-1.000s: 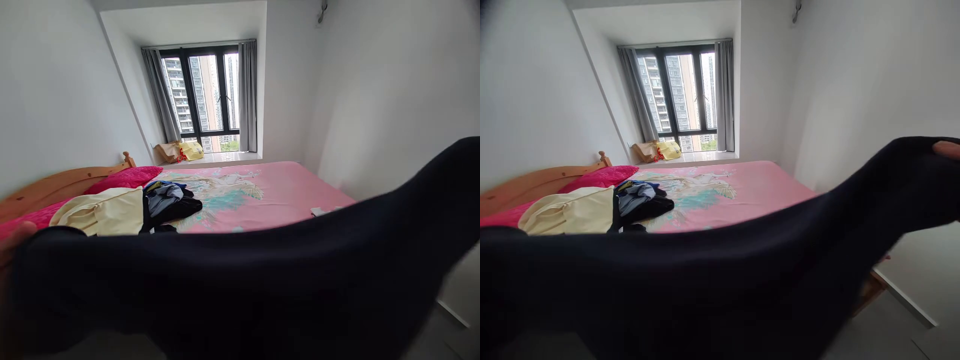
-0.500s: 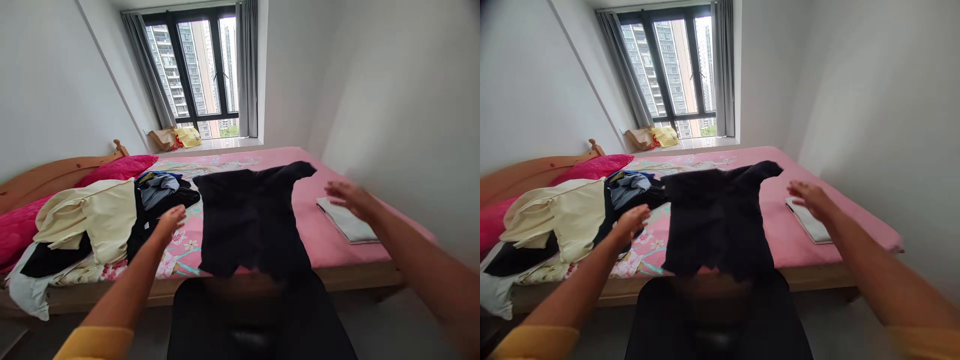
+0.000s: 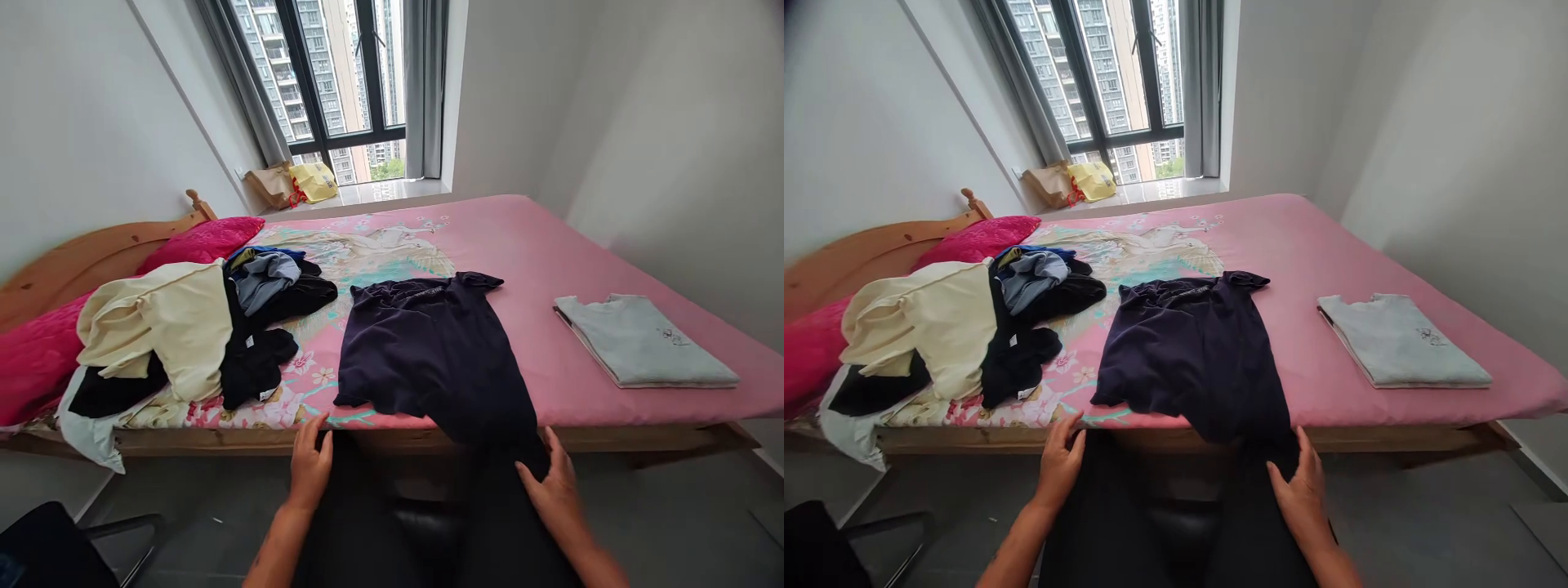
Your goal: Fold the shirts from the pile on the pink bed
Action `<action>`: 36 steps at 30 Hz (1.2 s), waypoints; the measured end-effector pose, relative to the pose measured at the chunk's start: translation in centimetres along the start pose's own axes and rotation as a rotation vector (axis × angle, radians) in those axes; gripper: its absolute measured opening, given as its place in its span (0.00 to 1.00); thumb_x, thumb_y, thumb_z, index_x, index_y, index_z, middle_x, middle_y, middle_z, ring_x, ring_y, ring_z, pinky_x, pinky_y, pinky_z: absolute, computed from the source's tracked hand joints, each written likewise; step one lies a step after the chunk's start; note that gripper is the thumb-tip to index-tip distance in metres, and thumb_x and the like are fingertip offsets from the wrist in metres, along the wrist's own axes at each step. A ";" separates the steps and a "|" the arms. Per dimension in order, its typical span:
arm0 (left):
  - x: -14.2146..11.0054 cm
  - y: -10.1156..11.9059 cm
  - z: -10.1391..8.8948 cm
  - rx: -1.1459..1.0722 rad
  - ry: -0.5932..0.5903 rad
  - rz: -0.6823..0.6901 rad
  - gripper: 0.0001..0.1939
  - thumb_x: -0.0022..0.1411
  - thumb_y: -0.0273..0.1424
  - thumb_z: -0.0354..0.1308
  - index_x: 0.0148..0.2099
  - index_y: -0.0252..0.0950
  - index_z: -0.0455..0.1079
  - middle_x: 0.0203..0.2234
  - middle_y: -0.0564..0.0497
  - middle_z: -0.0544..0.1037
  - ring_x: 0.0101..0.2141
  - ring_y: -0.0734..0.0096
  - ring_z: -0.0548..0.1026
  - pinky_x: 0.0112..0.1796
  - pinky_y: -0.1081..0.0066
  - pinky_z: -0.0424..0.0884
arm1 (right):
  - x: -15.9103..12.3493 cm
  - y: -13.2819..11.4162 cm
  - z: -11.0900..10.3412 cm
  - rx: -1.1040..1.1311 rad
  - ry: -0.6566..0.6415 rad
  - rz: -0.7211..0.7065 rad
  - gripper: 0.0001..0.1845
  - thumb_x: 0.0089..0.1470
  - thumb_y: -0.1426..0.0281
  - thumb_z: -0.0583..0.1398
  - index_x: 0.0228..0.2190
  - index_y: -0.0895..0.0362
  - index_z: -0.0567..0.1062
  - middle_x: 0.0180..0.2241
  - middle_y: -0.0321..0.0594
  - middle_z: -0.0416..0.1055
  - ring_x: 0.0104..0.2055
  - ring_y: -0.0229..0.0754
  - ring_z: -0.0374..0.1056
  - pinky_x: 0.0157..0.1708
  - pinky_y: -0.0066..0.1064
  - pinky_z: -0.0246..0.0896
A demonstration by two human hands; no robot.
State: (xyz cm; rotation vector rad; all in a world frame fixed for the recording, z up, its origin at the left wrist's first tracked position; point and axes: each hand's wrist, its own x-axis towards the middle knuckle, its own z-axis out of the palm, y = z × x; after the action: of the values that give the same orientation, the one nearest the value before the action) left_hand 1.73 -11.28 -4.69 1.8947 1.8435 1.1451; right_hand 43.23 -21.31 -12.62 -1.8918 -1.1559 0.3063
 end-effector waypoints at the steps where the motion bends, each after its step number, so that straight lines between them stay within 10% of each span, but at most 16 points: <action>1: 1.4 0.3 0.4 0.029 -0.020 0.077 0.19 0.56 0.32 0.50 0.51 0.38 0.67 0.48 0.44 0.72 0.51 0.59 0.68 0.54 0.58 0.61 | 0.6 -0.7 0.6 -0.038 0.005 -0.044 0.45 0.45 0.56 0.58 0.60 0.60 0.51 0.56 0.55 0.56 0.58 0.58 0.53 0.56 0.51 0.49; 5: 6.0 0.4 2.2 0.109 -0.127 0.147 0.16 0.52 0.29 0.50 0.44 0.38 0.70 0.49 0.45 0.71 0.51 0.58 0.67 0.53 0.58 0.61 | 3.1 -1.8 2.5 -0.035 0.055 -0.007 0.45 0.45 0.62 0.58 0.61 0.60 0.48 0.57 0.56 0.54 0.58 0.59 0.51 0.55 0.52 0.49; 10: 7.1 -1.0 2.8 0.032 -0.168 -0.143 0.09 0.49 0.38 0.55 0.30 0.38 0.68 0.27 0.53 0.74 0.33 0.64 0.72 0.39 0.65 0.67 | 3.9 -0.7 2.9 0.169 0.189 0.045 0.34 0.51 0.67 0.51 0.59 0.58 0.54 0.57 0.49 0.56 0.59 0.51 0.53 0.57 0.47 0.49; 22: 7.9 -2.4 1.8 -0.743 0.352 -0.653 0.16 0.38 0.36 0.61 0.29 0.38 0.58 0.20 0.61 0.66 0.22 0.76 0.67 0.27 0.72 0.67 | 2.9 -2.9 2.2 0.190 0.160 -0.079 0.24 0.53 0.64 0.53 0.52 0.56 0.65 0.48 0.47 0.64 0.52 0.48 0.61 0.54 0.44 0.53; 26: 7.8 -2.6 1.7 -0.617 0.355 -0.625 0.17 0.39 0.39 0.60 0.30 0.38 0.59 0.20 0.60 0.65 0.21 0.76 0.66 0.25 0.72 0.65 | 3.6 -2.8 1.4 0.298 0.263 0.066 0.20 0.55 0.60 0.50 0.42 0.57 0.72 0.43 0.47 0.70 0.47 0.48 0.65 0.51 0.43 0.56; 32: 7.1 -1.1 1.6 -0.140 0.011 -0.389 0.17 0.43 0.46 0.58 0.29 0.38 0.66 0.19 0.57 0.68 0.23 0.70 0.66 0.27 0.70 0.61 | 5.0 -3.7 0.3 0.395 0.185 0.264 0.24 0.48 0.57 0.55 0.42 0.60 0.74 0.38 0.45 0.74 0.41 0.48 0.69 0.44 0.38 0.63; 36: 7.7 -1.6 1.0 -0.213 0.151 -0.490 0.15 0.43 0.41 0.56 0.31 0.37 0.65 0.18 0.58 0.67 0.21 0.71 0.66 0.26 0.69 0.63 | 4.9 -3.7 0.6 0.514 0.196 0.400 0.23 0.44 0.60 0.57 0.40 0.59 0.75 0.27 0.38 0.74 0.31 0.43 0.70 0.34 0.32 0.66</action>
State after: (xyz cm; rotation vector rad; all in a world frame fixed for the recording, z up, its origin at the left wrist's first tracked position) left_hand 0.39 -3.50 -3.71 1.1772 2.0133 1.2654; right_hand 43.30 -16.28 -8.97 -1.6294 -0.4957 0.5641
